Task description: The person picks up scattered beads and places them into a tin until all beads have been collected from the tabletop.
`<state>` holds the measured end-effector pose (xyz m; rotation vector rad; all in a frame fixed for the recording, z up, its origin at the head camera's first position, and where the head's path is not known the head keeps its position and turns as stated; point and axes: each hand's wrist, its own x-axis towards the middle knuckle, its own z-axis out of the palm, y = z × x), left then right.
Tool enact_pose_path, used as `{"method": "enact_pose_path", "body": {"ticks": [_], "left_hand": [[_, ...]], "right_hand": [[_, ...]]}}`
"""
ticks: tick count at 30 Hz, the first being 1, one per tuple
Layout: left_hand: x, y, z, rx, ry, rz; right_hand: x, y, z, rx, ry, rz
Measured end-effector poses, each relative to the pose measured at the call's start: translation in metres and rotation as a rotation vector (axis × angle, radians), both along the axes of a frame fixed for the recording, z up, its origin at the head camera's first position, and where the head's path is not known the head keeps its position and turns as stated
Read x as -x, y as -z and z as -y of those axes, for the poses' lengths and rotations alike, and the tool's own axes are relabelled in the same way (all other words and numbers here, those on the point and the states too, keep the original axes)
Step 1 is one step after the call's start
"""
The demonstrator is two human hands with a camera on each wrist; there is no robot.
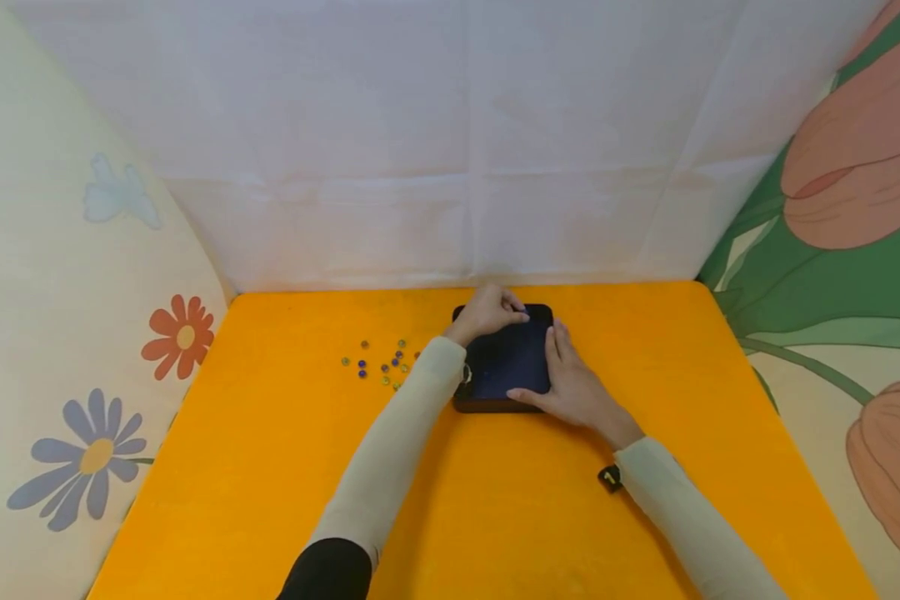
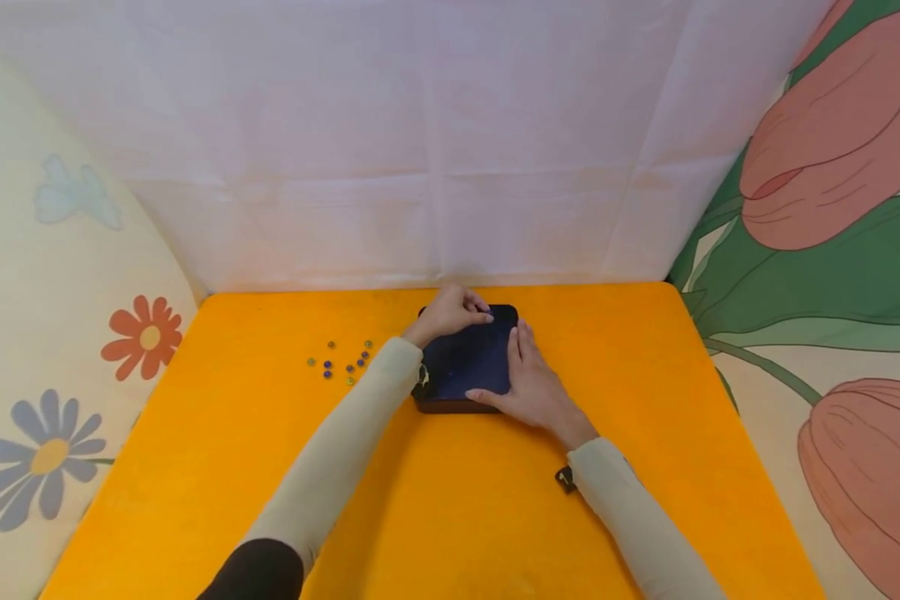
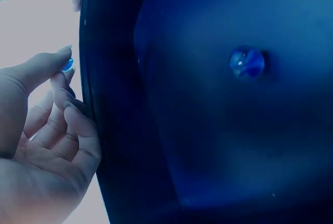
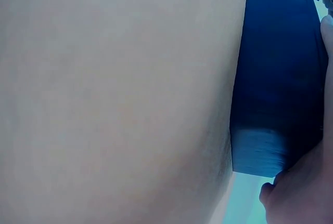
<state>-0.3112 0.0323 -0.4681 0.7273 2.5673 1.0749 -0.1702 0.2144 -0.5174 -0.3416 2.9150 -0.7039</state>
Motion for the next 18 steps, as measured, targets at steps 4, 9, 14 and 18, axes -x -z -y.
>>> {"method": "enact_pose_path", "body": {"ticks": [4, 9, 14, 18], "left_hand": [[0.0016, 0.0019, -0.0013, 0.0, -0.006, 0.01], [0.0022, 0.0011, -0.0004, -0.003, -0.013, 0.012], [0.0024, -0.0024, 0.0014, -0.018, -0.01, 0.002], [0.0023, -0.0076, 0.0046, -0.038, -0.004, -0.011]], "right_hand": [[0.0, -0.0003, 0.0002, 0.004, -0.003, 0.004], [0.0, -0.0006, 0.0007, 0.006, 0.002, 0.003], [-0.0002, -0.0002, 0.0002, 0.008, 0.005, 0.001], [0.0002, 0.0007, -0.0003, -0.002, 0.01, 0.007]]}}
